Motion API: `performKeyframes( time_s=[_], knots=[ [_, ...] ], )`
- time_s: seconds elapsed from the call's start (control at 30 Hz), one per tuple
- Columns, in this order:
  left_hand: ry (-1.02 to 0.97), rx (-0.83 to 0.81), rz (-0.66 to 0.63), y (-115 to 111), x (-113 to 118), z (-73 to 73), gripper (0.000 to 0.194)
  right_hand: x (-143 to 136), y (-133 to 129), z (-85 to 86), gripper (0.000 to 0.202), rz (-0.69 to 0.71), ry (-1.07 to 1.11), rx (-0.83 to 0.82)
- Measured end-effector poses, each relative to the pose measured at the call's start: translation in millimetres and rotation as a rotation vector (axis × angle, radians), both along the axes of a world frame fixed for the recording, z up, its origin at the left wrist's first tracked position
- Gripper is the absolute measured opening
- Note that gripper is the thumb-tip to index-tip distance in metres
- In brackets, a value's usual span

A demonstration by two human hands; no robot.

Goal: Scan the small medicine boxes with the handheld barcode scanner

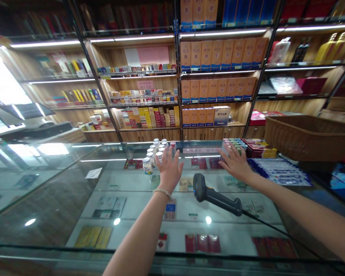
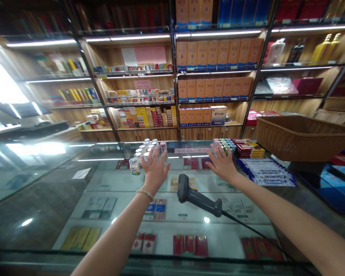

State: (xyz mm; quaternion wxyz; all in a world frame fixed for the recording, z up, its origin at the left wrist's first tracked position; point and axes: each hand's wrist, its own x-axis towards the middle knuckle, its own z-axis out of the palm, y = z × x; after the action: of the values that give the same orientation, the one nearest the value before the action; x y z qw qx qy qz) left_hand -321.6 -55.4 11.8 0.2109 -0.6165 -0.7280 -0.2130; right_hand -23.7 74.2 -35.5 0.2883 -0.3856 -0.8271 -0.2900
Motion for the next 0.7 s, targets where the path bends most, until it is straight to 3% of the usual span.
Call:
performKeyframes(
  time_s=[0.23,0.5,0.7],
  knots=[
    [-0.042,0.04,0.053,3,-10,-4.0,0.058,-77,6,29.5,0.056,0.084,0.002,-0.014],
    [-0.105,0.032,0.121,3,-20,-2.9,0.056,-139,24,28.4,0.055,0.166,0.01,-0.043],
    [-0.105,0.07,0.14,8,-21,-8.3,0.06,-179,42,41.8,0.055,0.181,-0.004,-0.101]
  ],
)
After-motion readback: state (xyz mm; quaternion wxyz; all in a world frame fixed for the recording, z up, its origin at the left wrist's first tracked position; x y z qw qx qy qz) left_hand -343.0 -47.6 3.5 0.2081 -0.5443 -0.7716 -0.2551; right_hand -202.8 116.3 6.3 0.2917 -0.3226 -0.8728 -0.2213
